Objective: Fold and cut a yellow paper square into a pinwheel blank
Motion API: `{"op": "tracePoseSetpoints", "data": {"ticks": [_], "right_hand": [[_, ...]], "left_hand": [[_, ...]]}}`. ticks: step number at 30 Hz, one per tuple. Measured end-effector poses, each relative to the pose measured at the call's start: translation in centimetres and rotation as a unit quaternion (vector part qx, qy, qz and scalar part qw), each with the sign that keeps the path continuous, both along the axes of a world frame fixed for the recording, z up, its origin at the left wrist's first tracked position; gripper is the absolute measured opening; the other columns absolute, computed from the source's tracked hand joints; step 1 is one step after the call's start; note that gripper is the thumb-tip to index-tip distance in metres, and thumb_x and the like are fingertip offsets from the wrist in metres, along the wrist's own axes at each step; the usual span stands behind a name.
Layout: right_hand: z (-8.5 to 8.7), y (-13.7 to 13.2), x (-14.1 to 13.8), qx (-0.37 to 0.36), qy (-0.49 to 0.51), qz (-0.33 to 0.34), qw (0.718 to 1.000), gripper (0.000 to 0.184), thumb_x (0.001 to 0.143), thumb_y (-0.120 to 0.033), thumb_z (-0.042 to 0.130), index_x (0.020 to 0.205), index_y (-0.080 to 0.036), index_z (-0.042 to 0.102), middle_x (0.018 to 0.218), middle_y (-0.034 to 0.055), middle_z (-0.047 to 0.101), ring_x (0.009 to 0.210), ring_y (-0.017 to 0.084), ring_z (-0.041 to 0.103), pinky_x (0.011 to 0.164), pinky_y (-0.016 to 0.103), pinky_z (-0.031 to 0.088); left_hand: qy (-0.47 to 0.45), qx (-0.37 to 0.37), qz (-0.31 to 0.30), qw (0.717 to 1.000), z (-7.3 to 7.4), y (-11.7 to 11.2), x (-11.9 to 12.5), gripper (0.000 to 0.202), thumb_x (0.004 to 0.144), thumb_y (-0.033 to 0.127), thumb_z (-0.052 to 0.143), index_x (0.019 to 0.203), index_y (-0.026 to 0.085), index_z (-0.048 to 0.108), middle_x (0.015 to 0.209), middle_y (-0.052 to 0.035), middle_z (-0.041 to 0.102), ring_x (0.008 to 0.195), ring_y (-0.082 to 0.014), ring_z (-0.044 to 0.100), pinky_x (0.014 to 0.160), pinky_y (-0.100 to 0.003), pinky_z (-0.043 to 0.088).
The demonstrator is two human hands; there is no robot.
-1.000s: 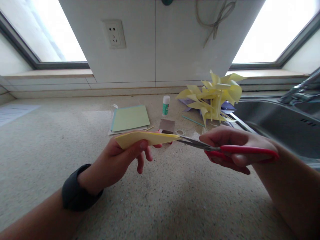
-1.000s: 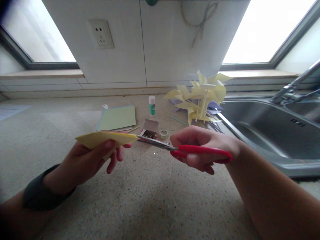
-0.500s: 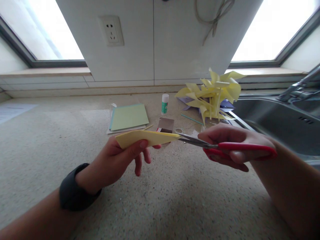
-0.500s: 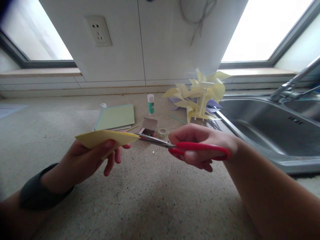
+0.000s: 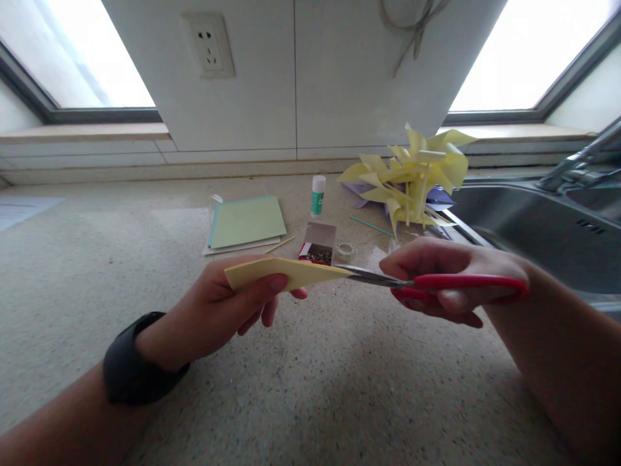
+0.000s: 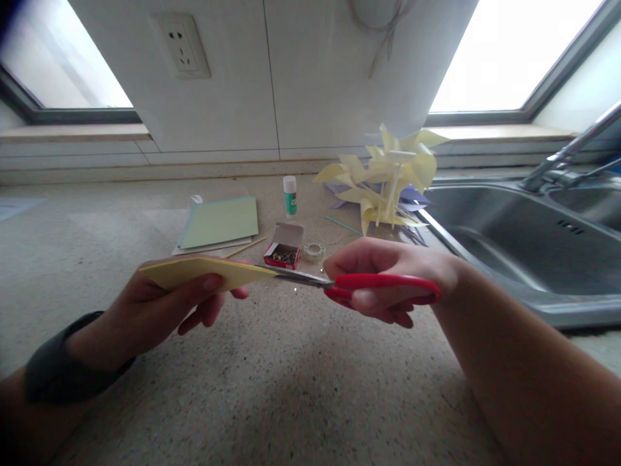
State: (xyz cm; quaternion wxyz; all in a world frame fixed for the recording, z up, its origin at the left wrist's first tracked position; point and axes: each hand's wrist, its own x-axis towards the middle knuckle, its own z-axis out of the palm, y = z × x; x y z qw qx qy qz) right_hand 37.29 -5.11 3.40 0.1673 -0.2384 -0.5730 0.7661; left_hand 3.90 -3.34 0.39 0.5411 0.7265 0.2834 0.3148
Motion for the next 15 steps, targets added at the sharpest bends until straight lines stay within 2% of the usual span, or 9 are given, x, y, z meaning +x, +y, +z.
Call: {"op": "tracePoseSetpoints", "data": {"ticks": [6, 11, 15], "right_hand": [[-0.11, 0.20, 0.09, -0.003, 0.000, 0.018, 1.000, 0.033, 0.083, -0.041, 0.077, 0.085, -0.013, 0.058, 0.065, -0.0061, 0.056, 0.038, 0.001, 0.047, 0.036, 0.008, 0.043], [-0.33, 0.12, 0.14, -0.003, 0.017, 0.017, 1.000, 0.031, 0.085, -0.040, 0.075, 0.083, -0.014, 0.058, 0.063, -0.0061, 0.056, 0.036, 0.001, 0.045, 0.033, 0.008, 0.041], [-0.19, -0.09, 0.10, -0.008, 0.008, 0.000, 1.000, 0.029, 0.085, -0.037, 0.076, 0.082, -0.014, 0.058, 0.063, -0.0056, 0.057, 0.036, 0.000, 0.045, 0.033, 0.007, 0.040]], "left_hand": [[-0.022, 0.015, -0.039, 0.999, 0.35, 0.01, 0.21, 0.023, 0.103, 0.031, 0.053, 0.111, 0.026, 0.074, 0.084, -0.0008, 0.072, 0.051, -0.0044, 0.053, 0.041, -0.010, 0.044], [-0.013, 0.014, -0.056, 0.998, 0.37, 0.06, 0.17, 0.025, 0.103, 0.030, 0.052, 0.114, 0.025, 0.074, 0.072, 0.0012, 0.067, 0.050, -0.0052, 0.052, 0.042, -0.010, 0.045], [-0.014, 0.022, -0.051, 0.998, 0.45, -0.05, 0.11, 0.025, 0.103, 0.030, 0.053, 0.113, 0.024, 0.074, 0.076, 0.0002, 0.069, 0.050, -0.0049, 0.052, 0.041, -0.010, 0.044]]}}
